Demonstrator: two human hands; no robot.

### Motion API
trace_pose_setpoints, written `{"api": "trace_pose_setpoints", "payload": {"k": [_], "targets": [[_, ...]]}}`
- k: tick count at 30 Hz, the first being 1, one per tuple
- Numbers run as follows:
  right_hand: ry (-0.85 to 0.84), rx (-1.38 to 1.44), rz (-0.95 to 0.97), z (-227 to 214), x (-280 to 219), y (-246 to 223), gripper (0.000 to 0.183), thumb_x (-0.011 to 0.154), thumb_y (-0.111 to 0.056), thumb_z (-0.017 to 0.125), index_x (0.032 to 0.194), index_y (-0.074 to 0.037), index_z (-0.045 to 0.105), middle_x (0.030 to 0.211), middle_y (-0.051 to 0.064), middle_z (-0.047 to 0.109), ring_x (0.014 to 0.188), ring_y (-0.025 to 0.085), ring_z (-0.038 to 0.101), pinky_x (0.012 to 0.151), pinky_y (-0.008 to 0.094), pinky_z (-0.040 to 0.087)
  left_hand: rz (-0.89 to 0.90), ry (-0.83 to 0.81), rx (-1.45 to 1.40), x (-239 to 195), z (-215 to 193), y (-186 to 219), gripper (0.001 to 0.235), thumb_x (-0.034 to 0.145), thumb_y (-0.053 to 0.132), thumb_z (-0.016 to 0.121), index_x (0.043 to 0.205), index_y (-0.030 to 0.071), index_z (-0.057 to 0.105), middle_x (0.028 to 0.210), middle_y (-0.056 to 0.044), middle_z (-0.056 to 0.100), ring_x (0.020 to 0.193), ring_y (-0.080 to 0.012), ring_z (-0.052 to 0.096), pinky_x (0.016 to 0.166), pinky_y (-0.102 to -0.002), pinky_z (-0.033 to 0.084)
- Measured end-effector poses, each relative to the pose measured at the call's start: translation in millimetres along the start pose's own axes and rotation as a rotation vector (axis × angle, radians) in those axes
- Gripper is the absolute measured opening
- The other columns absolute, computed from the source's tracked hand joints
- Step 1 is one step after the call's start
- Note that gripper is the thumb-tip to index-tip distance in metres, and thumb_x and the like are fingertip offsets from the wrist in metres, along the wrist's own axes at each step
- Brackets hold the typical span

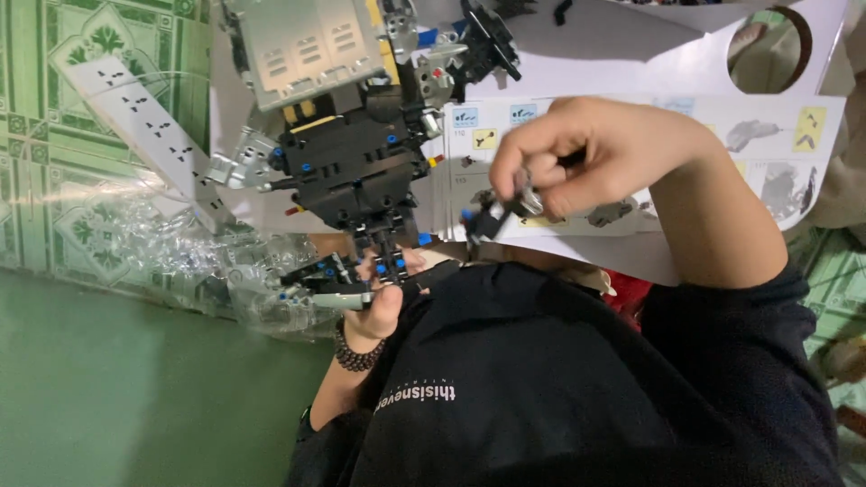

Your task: The person assembles a complex Lego model by connecting various small plastic pieces. They follow an instruction manual laid out on the table, picking up pieces, aligning them, and snapping them together to build sub-assemblies and attach them to the main structure.

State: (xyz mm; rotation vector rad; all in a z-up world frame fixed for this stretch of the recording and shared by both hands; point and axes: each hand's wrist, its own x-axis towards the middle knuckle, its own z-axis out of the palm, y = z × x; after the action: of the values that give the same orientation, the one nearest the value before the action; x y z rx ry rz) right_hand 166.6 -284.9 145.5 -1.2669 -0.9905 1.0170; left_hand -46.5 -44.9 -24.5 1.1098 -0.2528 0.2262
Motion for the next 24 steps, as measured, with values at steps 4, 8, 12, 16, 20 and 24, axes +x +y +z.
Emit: {"api": "trace_pose_setpoints", "payload": {"k": [4,8,12,16,20,24], "targets": [[0.093,-0.381,0.145,-2,-3,-15,0.030,0.070,0.005,0.063,0.098,-0.006,0.065,0.041,-0.005,0.039,0.034,0.007,0.032,0.038,0.019,0.026,-0.131,0.056,0.275,-9,3,28,0.035,0.092,0.024,0.053,0.114,-0.003,0.060,0.109,-0.010,0.066,0.098,-0.0224,0.063,0.095,-0.036,0.050],[0.186,-0.609,0.164,-3,-2,-17,0.024,0.077,-0.006,0.066,0.100,0.000,0.062,0.041,0.000,0.045,0.033,0.013,0.034,0.037,0.025,0.029,-0.121,0.000,-0.020,-42,-27,-5,0.035,0.101,0.032,0.047,0.133,0.020,0.041,0.120,-0.011,0.060,0.104,-0.0363,0.060,0.099,-0.051,0.045],[0.225,-0.725,0.139,-3,-4,-14,0.026,0.076,-0.007,0.068,0.100,0.001,0.064,0.043,0.001,0.048,0.033,0.015,0.038,0.037,0.026,0.031,-0.152,0.184,0.665,14,28,25,0.045,0.101,0.020,0.031,0.080,0.001,0.066,0.083,-0.010,0.069,0.078,-0.0203,0.065,0.083,-0.030,0.050],[0.246,-0.765,0.136,-5,-11,-18,0.024,0.075,-0.008,0.070,0.097,0.000,0.064,0.043,0.001,0.045,0.033,0.017,0.041,0.038,0.029,0.031,0.016,0.239,0.181,13,45,-11,0.071,0.089,0.069,0.034,0.079,0.002,0.056,0.076,-0.012,0.057,0.069,-0.0211,0.055,0.067,-0.028,0.046],[0.256,-0.801,0.140,-5,-14,-19,0.024,0.075,-0.011,0.072,0.097,-0.003,0.065,0.043,0.001,0.046,0.033,0.018,0.041,0.039,0.030,0.030,-0.184,0.371,0.015,10,55,-13,0.058,0.092,0.049,0.026,0.070,0.004,0.055,0.065,-0.010,0.055,0.059,-0.0189,0.050,0.059,-0.028,0.043],[0.217,-0.838,0.157,-5,-9,-14,0.025,0.076,-0.014,0.074,0.099,-0.004,0.068,0.044,0.001,0.050,0.033,0.017,0.046,0.038,0.030,0.032,-0.271,0.413,-0.012,12,59,-8,0.056,0.095,0.042,0.024,0.066,0.005,0.054,0.058,-0.009,0.055,0.051,-0.0196,0.049,0.054,-0.028,0.041]]}}
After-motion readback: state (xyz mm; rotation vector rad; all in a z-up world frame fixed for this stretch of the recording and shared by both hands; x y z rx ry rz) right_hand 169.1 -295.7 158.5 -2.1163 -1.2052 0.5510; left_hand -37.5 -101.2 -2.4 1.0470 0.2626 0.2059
